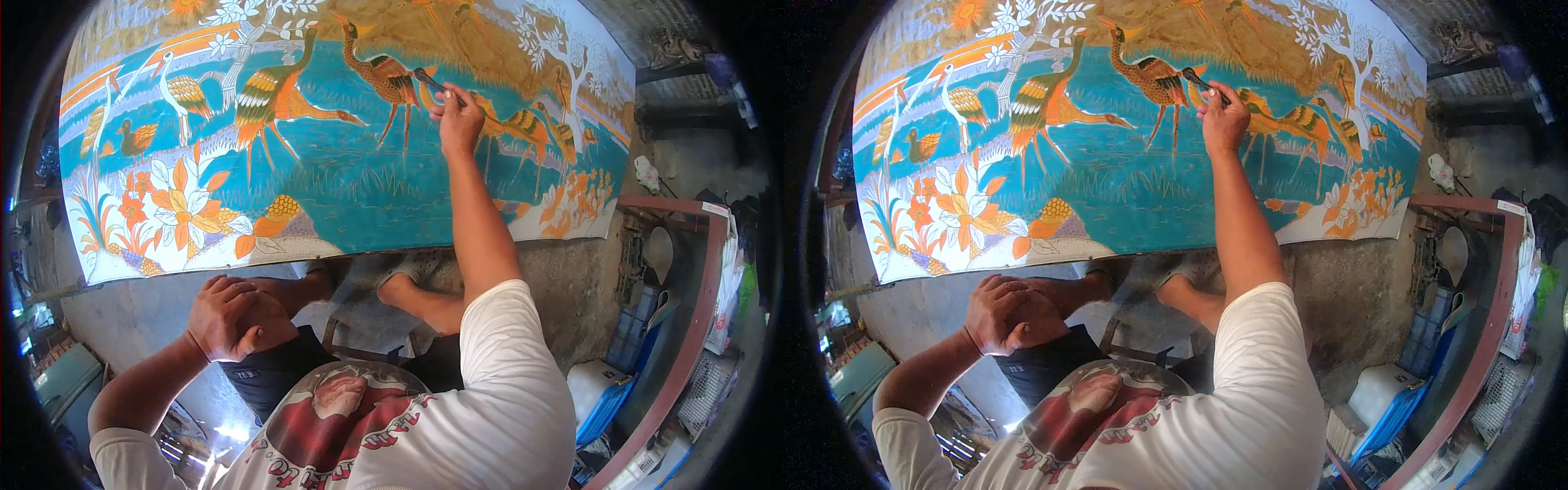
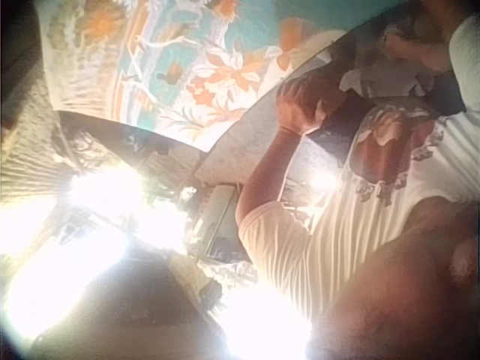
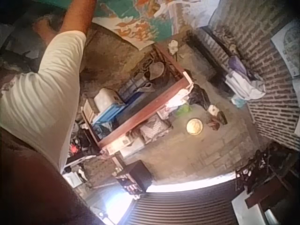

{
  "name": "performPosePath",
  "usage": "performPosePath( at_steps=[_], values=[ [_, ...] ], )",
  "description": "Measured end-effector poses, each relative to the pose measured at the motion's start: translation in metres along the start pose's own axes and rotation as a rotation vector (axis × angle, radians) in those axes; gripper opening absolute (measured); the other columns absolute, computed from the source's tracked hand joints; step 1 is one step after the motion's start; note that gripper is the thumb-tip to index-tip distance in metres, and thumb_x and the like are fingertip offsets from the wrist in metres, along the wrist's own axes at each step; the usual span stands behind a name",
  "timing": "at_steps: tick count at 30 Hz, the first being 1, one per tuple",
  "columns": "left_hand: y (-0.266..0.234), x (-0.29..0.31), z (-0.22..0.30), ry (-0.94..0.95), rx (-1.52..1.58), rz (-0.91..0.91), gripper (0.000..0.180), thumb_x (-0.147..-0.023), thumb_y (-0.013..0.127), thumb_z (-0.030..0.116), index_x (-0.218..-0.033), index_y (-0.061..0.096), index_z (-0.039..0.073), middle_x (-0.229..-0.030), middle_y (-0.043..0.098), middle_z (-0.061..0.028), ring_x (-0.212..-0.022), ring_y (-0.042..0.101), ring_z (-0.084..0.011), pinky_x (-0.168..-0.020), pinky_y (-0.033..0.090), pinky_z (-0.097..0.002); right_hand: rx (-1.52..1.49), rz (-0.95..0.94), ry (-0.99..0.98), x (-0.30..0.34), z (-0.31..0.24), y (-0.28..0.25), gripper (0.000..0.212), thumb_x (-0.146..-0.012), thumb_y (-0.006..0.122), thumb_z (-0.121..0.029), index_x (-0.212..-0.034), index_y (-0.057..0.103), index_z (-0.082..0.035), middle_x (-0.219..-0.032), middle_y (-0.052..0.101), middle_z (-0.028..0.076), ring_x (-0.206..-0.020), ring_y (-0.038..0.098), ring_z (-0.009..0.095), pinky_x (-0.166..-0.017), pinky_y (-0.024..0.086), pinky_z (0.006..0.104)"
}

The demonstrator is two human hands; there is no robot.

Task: Painting intricate bird and floral designs on a large piece of cloth using a paintbrush and dye.

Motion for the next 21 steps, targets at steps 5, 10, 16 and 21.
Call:
performPosePath(
  at_steps=[5, 10, 16, 21],
  values=[
    [-0.0003, 0.0002, 0.0036, 0.014, -0.018, 0.009, 0.063, -0.089, 0.062, 0.056, -0.113, 0.073, -0.001, -0.114, 0.075, -0.0224, -0.105, 0.071, -0.0434, -0.096, 0.054, -0.053, 0.015, -0.032, -0.006, 0.0026, 0.0009, 0.006, 0.025, -0.107, 0.062, -0.013, -0.126, 0.073, -0.001, -0.103, 0.078, 0.015, -0.07, 0.073, 0.017, -0.06, 0.064, 0.0311],
    [0.0005, 0.0025, 0.0055, 0.011, -0.027, 0.008, 0.063, -0.089, 0.061, 0.056, -0.114, 0.073, -0.001, -0.114, 0.075, -0.0222, -0.105, 0.071, -0.0435, -0.096, 0.054, -0.0528, 0.016, 0.001, 0.004, 0.0007, -0.0042, 0.0003, 0.024, -0.107, 0.061, -0.012, -0.126, 0.073, -0.001, -0.103, 0.078, 0.015, -0.069, 0.072, 0.016, -0.06, 0.064, 0.0312],
    [0.0014, -0.0007, 0.0001, 0.014, -0.019, -0.011, 0.063, -0.089, 0.061, 0.055, -0.115, 0.073, -0.002, -0.115, 0.075, -0.0222, -0.106, 0.071, -0.0432, -0.096, 0.054, -0.0529, 0.005, 0.002, -0.005, 0.0008, -0.0049, 0.0001, 0.023, -0.107, 0.062, -0.013, -0.124, 0.073, -0.001, -0.101, 0.078, 0.014, -0.068, 0.072, 0.016, -0.059, 0.063, 0.0311],
    [0.0007, 0.0012, 0.0045, 0.003, -0.017, -0.012, 0.063, -0.087, 0.063, 0.054, -0.114, 0.073, -0.002, -0.115, 0.075, -0.0221, -0.106, 0.071, -0.043, -0.096, 0.054, -0.0528, 0.018, -0.008, 0.039, 0.0012, -0.0053, 0.0046, 0.021, -0.107, 0.063, -0.013, -0.122, 0.075, -0.003, -0.099, 0.079, 0.012, -0.066, 0.071, 0.014, -0.059, 0.061, 0.0311]
  ],
)
Point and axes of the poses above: each hand's wrist, its own x-axis away from the middle knuckle, its own y-axis out of the palm, z = x × y, the point moved 5 cm from there along -x, towards the middle knuckle
